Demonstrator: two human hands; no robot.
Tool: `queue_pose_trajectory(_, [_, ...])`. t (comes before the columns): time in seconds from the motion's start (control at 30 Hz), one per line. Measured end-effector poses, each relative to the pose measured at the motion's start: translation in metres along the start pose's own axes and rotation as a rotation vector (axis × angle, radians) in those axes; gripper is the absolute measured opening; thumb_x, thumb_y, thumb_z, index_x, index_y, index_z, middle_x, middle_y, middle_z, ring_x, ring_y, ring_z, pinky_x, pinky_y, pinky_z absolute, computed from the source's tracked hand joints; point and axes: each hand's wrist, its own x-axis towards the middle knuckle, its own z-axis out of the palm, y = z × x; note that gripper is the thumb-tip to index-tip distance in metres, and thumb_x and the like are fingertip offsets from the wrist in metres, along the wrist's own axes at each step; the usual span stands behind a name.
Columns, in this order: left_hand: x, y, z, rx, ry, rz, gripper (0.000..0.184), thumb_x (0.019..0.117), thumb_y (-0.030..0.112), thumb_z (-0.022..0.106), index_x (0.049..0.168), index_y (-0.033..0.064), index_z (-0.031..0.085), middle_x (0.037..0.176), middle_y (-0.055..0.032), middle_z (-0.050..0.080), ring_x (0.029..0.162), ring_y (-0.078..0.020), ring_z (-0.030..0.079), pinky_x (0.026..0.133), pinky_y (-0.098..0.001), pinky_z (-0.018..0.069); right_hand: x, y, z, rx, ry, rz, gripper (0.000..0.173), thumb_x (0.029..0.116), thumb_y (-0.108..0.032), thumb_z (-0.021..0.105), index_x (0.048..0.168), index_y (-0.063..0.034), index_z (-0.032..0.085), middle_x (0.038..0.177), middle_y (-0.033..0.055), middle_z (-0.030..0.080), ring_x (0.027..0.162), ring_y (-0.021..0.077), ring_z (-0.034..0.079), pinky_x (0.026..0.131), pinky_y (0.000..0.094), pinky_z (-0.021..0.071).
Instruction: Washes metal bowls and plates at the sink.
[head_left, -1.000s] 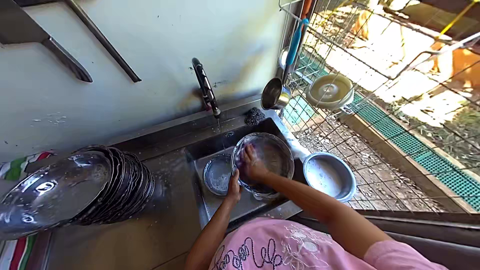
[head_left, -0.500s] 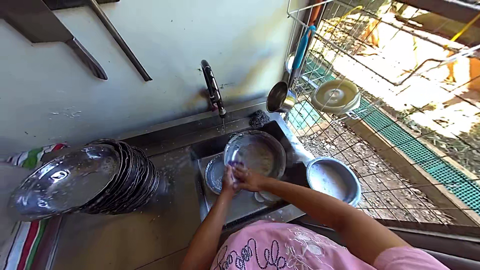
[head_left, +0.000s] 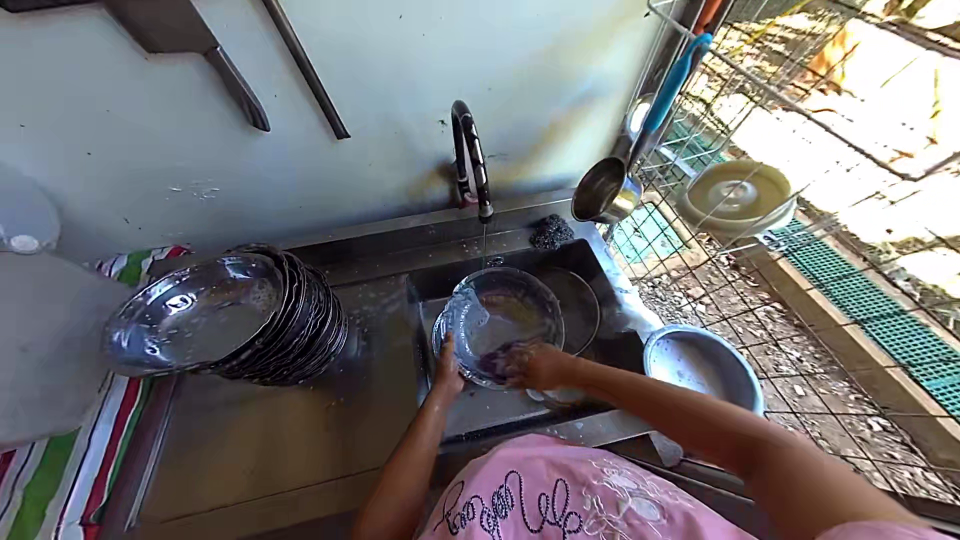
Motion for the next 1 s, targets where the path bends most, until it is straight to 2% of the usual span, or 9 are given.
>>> queue_pose_trajectory(0.17, [-0.014,-0.003,0.003,0.087,-0.187,-0.027,0.053,0.1135,0.033,0.027,0.157,0.0027,0.029,0.155,-0.0238,0.04,0.138,-0.0309,0.046,0.11,-0.05,0.0423,0.01,0.033,-0.028,-0.221,0.35,0.216,0.056,0.1041,-0.014,0.047,0.157,0.0011,0.037,0.17,0.0225,0.016,0.158,0.0439,0.007,0.123,0.0706,0.0035])
queue_pose_trajectory(0.3, [-0.016,-0.005,0.03,0.022,-0.271,0.044,0.054,0.1137,0.031,0.021,0.157,-0.0011,0.026,0.157,-0.0233,0.037,0.14,-0.0266,0.044,0.115,-0.0436,0.0378,0.057,-0.001,0.009,0.078,0.47,0.031,0.06,0.1049,-0.03,0.05,0.151,0.0083,0.042,0.164,0.0299,0.027,0.155,0.0459,0.018,0.127,0.0601,0.01])
queue_pose_trajectory(0.37, [-0.004,0.008,0.017,0.058,-0.096,0.101,0.056,0.1138,0.034,0.022,0.15,-0.0059,0.037,0.146,-0.0264,0.047,0.13,-0.0288,0.05,0.108,-0.0454,0.0425,0.05,-0.013,0.021,0.182,0.268,-0.142,0.052,0.1083,-0.027,0.045,0.149,0.006,0.047,0.161,0.0252,0.038,0.154,0.0411,0.028,0.126,0.0579,0.0144])
queue_pose_trajectory(0.43, [0.007,0.021,-0.014,0.094,-0.01,0.098,0.059,0.1134,0.038,0.024,0.155,-0.0024,0.032,0.158,-0.0252,0.037,0.144,-0.0317,0.041,0.117,-0.0508,0.0351,0.035,-0.01,0.008,0.047,0.063,-0.153,0.043,0.1087,-0.027,0.046,0.146,-0.0062,0.057,0.162,0.0134,0.041,0.155,0.0389,0.026,0.123,0.0665,0.0129])
queue_pose_trajectory(0.5, [0.006,0.023,-0.035,0.129,-0.023,0.092,0.059,0.1131,0.039,0.024,0.159,0.0011,0.028,0.163,-0.0223,0.029,0.15,-0.0309,0.033,0.121,-0.052,0.0297,0.026,0.007,-0.005,-0.127,0.11,-0.033,0.04,0.1028,-0.019,0.057,0.141,-0.0082,0.062,0.165,0.0156,0.035,0.156,0.043,0.019,0.121,0.072,0.0082])
queue_pose_trajectory(0.63, [-0.01,0.011,-0.009,0.087,-0.101,0.095,0.051,0.1128,0.028,0.033,0.155,-0.0004,0.032,0.151,-0.0257,0.044,0.134,-0.0313,0.05,0.108,-0.0493,0.0438,0.055,0.006,-0.023,-0.123,0.241,0.178,0.06,0.1029,-0.01,0.048,0.16,-0.0022,0.032,0.172,0.019,0.005,0.159,0.0421,0.002,0.122,0.0709,0.0072])
queue_pose_trajectory(0.8, [-0.004,0.047,-0.006,0.116,0.036,0.176,0.044,0.112,0.018,0.036,0.147,-0.0069,0.037,0.127,-0.025,0.056,0.109,-0.0258,0.058,0.093,-0.0399,0.0496,0.071,-0.057,-0.022,0.201,0.172,-0.124,0.054,0.1075,-0.034,0.048,0.149,0.0008,0.051,0.163,0.0202,0.036,0.151,0.0377,0.035,0.124,0.0566,0.0235])
queue_pose_trajectory(0.87, [-0.013,0.085,-0.031,0.198,0.069,0.147,0.048,0.1086,0.012,0.041,0.153,-0.0048,0.032,0.143,-0.0293,0.049,0.124,-0.0333,0.054,0.103,-0.0481,0.0455,0.062,-0.075,-0.035,0.215,0.082,-0.212,0.049,0.1053,-0.029,0.056,0.14,0.0052,0.058,0.151,0.0256,0.05,0.141,0.0419,0.046,0.119,0.0555,0.032])
queue_pose_trajectory(1.0, [-0.035,0.151,-0.074,0.394,0.097,0.238,0.046,0.1038,0.007,0.045,0.148,-0.0031,0.041,0.134,-0.0267,0.055,0.115,-0.0302,0.059,0.096,-0.0476,0.0499,0.041,-0.088,-0.081,0.042,0.081,-0.337,0.027,0.0994,-0.012,0.063,0.118,0.0059,0.071,0.125,0.027,0.067,0.122,0.0448,0.061,0.108,0.0613,0.0429])
